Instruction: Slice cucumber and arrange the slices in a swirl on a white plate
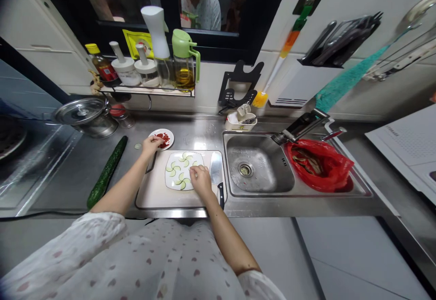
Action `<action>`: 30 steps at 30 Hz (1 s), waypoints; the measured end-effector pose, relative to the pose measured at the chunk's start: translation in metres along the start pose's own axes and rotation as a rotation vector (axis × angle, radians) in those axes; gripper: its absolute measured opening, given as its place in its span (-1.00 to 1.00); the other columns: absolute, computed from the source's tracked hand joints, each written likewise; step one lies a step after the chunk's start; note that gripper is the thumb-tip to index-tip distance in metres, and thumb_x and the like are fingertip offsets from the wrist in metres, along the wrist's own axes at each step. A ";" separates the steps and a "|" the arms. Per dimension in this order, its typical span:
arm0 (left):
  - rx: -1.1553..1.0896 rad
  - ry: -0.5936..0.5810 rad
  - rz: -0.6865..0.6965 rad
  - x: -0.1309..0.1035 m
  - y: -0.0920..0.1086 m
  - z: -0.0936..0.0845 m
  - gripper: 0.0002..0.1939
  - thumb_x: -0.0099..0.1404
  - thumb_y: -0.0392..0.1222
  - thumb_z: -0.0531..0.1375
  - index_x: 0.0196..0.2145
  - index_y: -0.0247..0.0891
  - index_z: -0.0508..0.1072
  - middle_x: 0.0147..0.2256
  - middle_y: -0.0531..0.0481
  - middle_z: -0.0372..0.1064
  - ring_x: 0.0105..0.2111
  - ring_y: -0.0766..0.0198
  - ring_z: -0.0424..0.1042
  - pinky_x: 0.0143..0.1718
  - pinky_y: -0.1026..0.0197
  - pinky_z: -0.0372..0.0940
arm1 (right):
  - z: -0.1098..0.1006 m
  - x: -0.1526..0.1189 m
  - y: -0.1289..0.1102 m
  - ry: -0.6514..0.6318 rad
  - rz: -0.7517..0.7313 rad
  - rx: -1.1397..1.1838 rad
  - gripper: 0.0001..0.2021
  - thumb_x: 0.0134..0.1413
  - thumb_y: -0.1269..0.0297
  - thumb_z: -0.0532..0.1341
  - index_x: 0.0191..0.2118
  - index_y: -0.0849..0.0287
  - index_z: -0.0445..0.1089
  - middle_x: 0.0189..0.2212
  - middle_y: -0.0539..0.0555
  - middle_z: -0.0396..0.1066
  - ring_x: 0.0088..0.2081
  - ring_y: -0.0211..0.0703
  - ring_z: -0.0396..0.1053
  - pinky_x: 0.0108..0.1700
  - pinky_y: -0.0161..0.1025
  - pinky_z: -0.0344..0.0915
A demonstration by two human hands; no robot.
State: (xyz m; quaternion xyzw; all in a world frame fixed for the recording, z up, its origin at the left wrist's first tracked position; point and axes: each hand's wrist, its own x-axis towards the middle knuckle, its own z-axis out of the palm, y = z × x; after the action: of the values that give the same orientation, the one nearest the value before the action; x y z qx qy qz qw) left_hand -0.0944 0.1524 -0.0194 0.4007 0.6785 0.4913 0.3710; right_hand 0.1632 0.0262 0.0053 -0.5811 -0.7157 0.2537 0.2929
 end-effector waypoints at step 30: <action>-0.099 -0.543 0.267 -0.066 0.037 0.030 -0.63 -0.04 -0.08 0.36 -0.28 -0.28 0.42 -0.44 0.02 0.42 -0.47 0.36 0.33 -0.40 0.28 0.20 | -0.006 0.094 -0.014 -0.142 -0.219 -0.015 -0.91 0.14 0.35 0.15 -0.34 0.15 0.41 -0.26 0.05 0.37 -0.16 -0.13 0.22 -0.04 -0.25 0.11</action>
State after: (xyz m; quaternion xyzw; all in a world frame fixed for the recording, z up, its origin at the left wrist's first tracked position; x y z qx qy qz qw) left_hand -0.0342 0.1110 0.0162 0.5845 0.4713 0.4430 0.4899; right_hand 0.1435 0.1157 0.0307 -0.4822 -0.7957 0.2554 0.2629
